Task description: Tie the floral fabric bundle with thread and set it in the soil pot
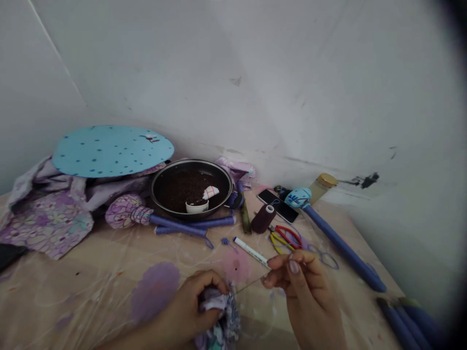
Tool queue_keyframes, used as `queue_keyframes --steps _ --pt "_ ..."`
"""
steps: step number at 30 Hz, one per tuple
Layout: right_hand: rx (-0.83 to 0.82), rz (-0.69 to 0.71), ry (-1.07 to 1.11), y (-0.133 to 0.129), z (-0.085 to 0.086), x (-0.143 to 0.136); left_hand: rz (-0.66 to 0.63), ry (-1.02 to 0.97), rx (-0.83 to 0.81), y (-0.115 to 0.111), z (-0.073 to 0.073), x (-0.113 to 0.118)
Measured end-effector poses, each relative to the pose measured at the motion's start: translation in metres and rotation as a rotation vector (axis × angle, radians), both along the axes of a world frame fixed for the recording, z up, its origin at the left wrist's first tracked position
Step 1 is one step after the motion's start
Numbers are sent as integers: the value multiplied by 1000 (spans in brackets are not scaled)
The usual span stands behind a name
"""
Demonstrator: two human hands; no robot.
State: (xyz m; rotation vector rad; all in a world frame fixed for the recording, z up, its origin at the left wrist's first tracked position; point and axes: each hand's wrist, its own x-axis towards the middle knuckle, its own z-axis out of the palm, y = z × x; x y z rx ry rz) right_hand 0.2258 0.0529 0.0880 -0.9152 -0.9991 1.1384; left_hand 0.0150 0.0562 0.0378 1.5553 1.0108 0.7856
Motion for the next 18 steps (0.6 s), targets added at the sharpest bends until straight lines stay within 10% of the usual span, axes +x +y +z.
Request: queue_keyframes --steps 9,18 --pt "-42 73 205 2 -2 -2 -18 -105 6 2 1 0" --pt "21 90 -68 -6 -20 -14 -16 -139 80 4 -6 -5"
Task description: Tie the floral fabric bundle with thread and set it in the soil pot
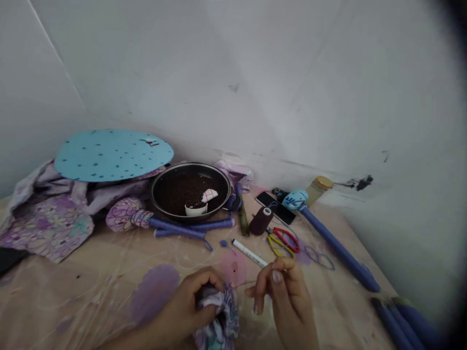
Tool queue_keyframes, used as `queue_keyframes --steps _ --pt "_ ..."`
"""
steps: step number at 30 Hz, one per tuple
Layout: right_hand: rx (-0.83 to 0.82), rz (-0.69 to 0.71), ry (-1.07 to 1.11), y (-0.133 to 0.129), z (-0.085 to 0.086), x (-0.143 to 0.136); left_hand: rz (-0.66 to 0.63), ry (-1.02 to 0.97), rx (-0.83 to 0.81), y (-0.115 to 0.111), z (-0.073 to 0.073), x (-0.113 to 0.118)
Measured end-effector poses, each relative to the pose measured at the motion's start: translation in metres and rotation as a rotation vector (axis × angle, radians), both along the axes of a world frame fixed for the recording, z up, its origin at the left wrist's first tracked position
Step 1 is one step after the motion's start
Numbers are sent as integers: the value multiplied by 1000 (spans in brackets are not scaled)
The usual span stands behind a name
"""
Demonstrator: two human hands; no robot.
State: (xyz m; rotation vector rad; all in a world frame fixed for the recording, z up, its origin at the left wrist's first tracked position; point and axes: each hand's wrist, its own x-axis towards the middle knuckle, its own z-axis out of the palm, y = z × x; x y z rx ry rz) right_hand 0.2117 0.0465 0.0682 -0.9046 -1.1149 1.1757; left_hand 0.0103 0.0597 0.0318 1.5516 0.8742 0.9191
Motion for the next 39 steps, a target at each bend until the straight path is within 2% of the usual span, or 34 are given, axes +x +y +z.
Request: queue_keyframes --steps 3,6,9,12,15,18,20,23,25,27,29,32,35,37,39 --pt "-147 60 -209 1 -15 -5 -17 -40 70 4 2 -3" --pt "-134 201 -422 1 -30 -11 -13 -50 116 7 4 -5" --pt "-150 270 -565 -2 -41 -16 -6 -44 113 7 7 -5" --pt "-213 213 -571 -2 -49 -18 92 4 123 3 9 -3" --pt "-224 125 -482 1 -53 -19 234 142 140 1 10 -1" --pt "-203 79 -404 1 -58 -16 283 290 150 -1 9 0" --pt "-184 62 -410 -1 -63 -14 306 337 239 -2 8 -2" --pt "-137 11 -433 -5 -74 -11 340 385 466 -4 7 -5" --pt "-103 -20 -444 -7 -80 -12 277 416 542 -5 9 -6" --pt "-70 -49 -472 -10 -82 -15 160 424 484 -6 12 -5" --pt "-36 -102 -505 -12 -82 -19 81 419 337 -5 12 -2" --pt "0 -185 -531 -13 -82 -26 89 405 100 -1 4 2" --pt "-2 -197 -534 -13 -84 -28 46 299 -116 5 -6 2" --pt "-21 -194 -521 -11 -86 -26 14 233 -191 8 -9 0" --pt "-39 -196 -504 -9 -88 -24 30 226 -194 9 -8 -2"
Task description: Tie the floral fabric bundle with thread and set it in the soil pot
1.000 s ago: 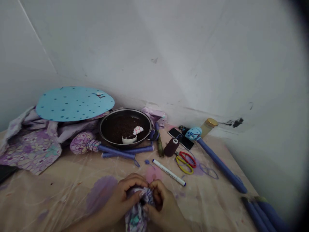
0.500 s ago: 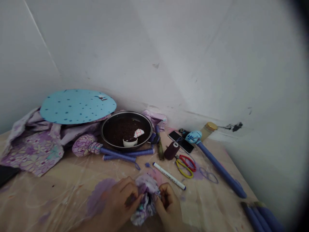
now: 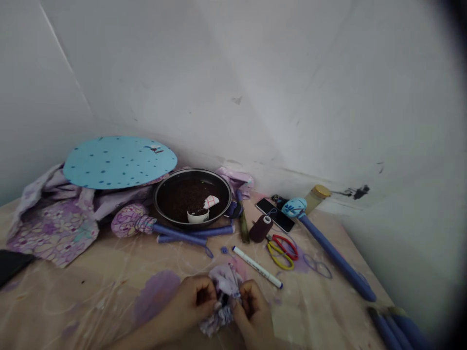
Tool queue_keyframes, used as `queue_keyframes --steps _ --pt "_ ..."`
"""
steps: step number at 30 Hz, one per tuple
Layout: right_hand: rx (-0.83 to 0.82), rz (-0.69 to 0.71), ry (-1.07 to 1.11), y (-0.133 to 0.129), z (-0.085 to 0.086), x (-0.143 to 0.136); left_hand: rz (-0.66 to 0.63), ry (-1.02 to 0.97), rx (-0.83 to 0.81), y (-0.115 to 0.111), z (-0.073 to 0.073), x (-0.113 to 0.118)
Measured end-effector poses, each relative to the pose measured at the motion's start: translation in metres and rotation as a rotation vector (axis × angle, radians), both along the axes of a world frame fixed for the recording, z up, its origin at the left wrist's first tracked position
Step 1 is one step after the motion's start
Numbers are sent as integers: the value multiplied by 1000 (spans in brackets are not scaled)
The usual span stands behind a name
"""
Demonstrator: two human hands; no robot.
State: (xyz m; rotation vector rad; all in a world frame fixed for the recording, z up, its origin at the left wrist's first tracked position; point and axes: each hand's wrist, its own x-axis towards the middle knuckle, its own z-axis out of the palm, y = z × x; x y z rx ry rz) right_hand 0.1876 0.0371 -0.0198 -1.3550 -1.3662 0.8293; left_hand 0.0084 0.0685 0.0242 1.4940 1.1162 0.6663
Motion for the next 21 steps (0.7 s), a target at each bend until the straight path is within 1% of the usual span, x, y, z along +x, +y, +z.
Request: queue_keyframes --steps 5,7,10,14,17,19,21 --pt "-9 50 -10 0 2 2 91 120 167 -7 13 3" --pt "25 40 -47 -4 4 -1 100 157 186 -10 16 5" --pt "85 6 -116 -12 7 -7 86 197 181 -12 17 7" --pt "103 -8 -175 -17 9 -11 93 229 192 -10 13 8" --pt "70 -7 -112 -12 11 -7 151 213 234 -9 15 6" --pt "4 -18 -15 -6 13 -2 193 195 254 -9 19 4" --pt "-87 6 85 0 15 2 204 169 277 -10 23 2"
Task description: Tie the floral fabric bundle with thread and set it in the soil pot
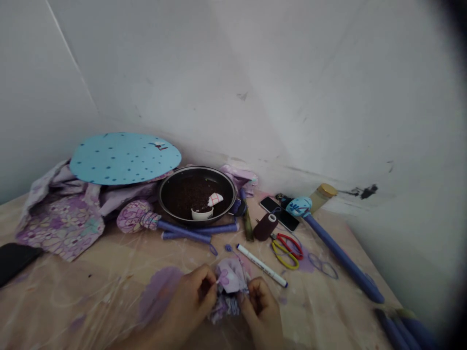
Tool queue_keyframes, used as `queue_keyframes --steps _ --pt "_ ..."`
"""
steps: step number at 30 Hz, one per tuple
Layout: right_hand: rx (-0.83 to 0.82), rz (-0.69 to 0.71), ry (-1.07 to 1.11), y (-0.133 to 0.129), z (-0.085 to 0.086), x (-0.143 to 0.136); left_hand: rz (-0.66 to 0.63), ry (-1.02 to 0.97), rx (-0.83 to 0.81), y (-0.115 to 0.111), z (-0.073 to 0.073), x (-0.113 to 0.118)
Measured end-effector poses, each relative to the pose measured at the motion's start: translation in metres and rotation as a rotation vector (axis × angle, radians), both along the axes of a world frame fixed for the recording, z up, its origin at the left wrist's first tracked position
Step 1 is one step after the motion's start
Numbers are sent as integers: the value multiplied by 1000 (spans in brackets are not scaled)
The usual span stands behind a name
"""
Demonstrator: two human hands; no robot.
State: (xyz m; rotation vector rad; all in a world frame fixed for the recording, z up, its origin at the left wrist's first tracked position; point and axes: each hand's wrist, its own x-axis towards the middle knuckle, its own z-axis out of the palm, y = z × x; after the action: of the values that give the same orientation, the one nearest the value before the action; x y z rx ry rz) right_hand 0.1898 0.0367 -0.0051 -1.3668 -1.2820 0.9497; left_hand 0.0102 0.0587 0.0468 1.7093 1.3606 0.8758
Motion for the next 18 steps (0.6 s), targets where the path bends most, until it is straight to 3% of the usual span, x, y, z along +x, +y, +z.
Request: queue_keyframes --steps 5,10,13,18 --pt "-73 22 127 1 6 0 14 -100 52 -5 10 -4" --pt "-127 178 143 -4 9 0 -148 -53 66 -5 19 -3" --pt "-169 293 204 -3 7 1 -122 -54 98 -4 20 -2" --pt "-171 337 408 -7 1 -4 -186 -228 115 -7 17 -6"
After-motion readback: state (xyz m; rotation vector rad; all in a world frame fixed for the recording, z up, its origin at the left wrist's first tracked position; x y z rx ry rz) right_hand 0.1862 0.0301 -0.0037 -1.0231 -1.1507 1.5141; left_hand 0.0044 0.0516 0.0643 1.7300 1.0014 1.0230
